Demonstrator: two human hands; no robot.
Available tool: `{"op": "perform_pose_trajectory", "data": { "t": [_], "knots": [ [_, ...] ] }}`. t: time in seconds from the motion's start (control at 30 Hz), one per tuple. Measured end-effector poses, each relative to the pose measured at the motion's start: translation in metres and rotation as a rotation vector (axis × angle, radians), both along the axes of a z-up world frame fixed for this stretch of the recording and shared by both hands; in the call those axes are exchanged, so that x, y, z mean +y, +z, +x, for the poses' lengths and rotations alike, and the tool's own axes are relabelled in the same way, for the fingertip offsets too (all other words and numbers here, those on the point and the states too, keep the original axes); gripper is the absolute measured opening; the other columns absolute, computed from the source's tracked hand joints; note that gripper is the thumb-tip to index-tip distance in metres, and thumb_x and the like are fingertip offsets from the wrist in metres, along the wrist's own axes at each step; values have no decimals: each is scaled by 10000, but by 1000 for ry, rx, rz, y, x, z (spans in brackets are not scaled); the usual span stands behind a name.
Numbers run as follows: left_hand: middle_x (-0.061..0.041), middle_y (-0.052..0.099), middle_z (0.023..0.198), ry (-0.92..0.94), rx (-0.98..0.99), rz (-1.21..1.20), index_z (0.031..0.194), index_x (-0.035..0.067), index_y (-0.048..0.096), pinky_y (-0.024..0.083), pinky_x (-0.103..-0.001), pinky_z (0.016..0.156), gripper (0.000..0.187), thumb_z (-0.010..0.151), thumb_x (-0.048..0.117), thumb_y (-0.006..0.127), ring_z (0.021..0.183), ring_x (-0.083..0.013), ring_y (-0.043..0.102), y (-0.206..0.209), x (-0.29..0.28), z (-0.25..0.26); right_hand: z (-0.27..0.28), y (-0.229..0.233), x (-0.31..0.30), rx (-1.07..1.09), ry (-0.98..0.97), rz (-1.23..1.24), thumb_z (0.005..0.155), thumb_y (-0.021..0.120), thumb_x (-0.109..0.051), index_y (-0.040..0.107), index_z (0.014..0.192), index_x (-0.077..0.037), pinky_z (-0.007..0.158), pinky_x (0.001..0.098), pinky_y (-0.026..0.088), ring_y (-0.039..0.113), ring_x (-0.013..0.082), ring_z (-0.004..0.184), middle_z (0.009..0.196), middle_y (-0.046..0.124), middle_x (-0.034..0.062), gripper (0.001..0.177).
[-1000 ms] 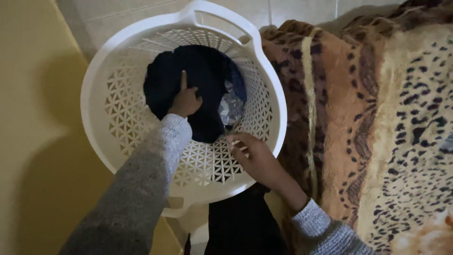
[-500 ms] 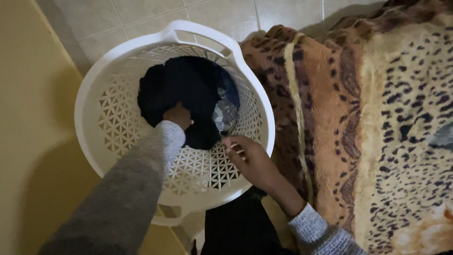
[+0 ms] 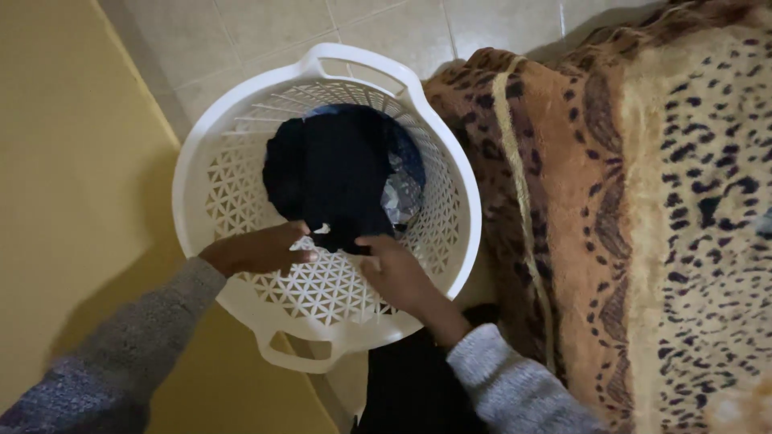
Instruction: Folding a red and black flannel shirt and a black t-shirt.
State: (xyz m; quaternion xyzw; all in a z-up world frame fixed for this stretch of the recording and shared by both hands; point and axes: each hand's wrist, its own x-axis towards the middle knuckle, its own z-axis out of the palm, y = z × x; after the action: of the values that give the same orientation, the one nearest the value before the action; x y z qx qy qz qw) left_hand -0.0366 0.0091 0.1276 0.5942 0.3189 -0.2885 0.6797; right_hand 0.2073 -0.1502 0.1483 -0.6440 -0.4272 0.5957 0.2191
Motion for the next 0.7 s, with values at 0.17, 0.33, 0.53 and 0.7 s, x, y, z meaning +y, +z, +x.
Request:
{"op": "perform_pose_trajectory", "data": {
  "t": [0.17, 0.33, 0.53, 0.7],
  "knots": [
    [-173, 641, 1162, -98, 246, -4, 1447, 77, 373, 603, -426, 685, 645, 967, 457, 577, 807, -202, 674, 44, 1, 27, -50, -48, 7, -175, 122, 357, 889, 753, -149, 425, 1448, 32, 1116, 478, 409, 483, 490, 1343, 1492, 452, 318, 673],
    [-263, 503, 1387, -250, -130, 344, 1391, -70, 401, 490, -466, 971, 692, 1014, 478, 591, 1205, -403, 573, 8, -15, 11, -72, -67, 54, -378, 88, 304, 679, 831, -156, 479, 1384, 29, 1007, 523, 366, 433, 546, 1299, 1510, 446, 318, 809],
    [-226, 483, 1456, -88, -188, 366, 1437, -41, 394, 458, -434, 1071, 741, 909, 373, 708, 1317, -365, 539, 32, 1, 23, -67, -114, 46, -319, 9, 319, 933, 650, -123, 695, 1026, -55, 877, 502, 543, 678, 419, 995, 988, 728, 209, 124],
    [-238, 441, 1521, 41, -404, 589, 1470, -56, 384, 429, -434, 1097, 818, 802, 209, 775, 1376, -389, 478, 8, -9, 23, -44, -71, 37, -144, -91, 146, 1004, 581, -216, 619, 1166, -17, 744, 504, 525, 673, 452, 912, 948, 692, 263, 260]
  ]
}}
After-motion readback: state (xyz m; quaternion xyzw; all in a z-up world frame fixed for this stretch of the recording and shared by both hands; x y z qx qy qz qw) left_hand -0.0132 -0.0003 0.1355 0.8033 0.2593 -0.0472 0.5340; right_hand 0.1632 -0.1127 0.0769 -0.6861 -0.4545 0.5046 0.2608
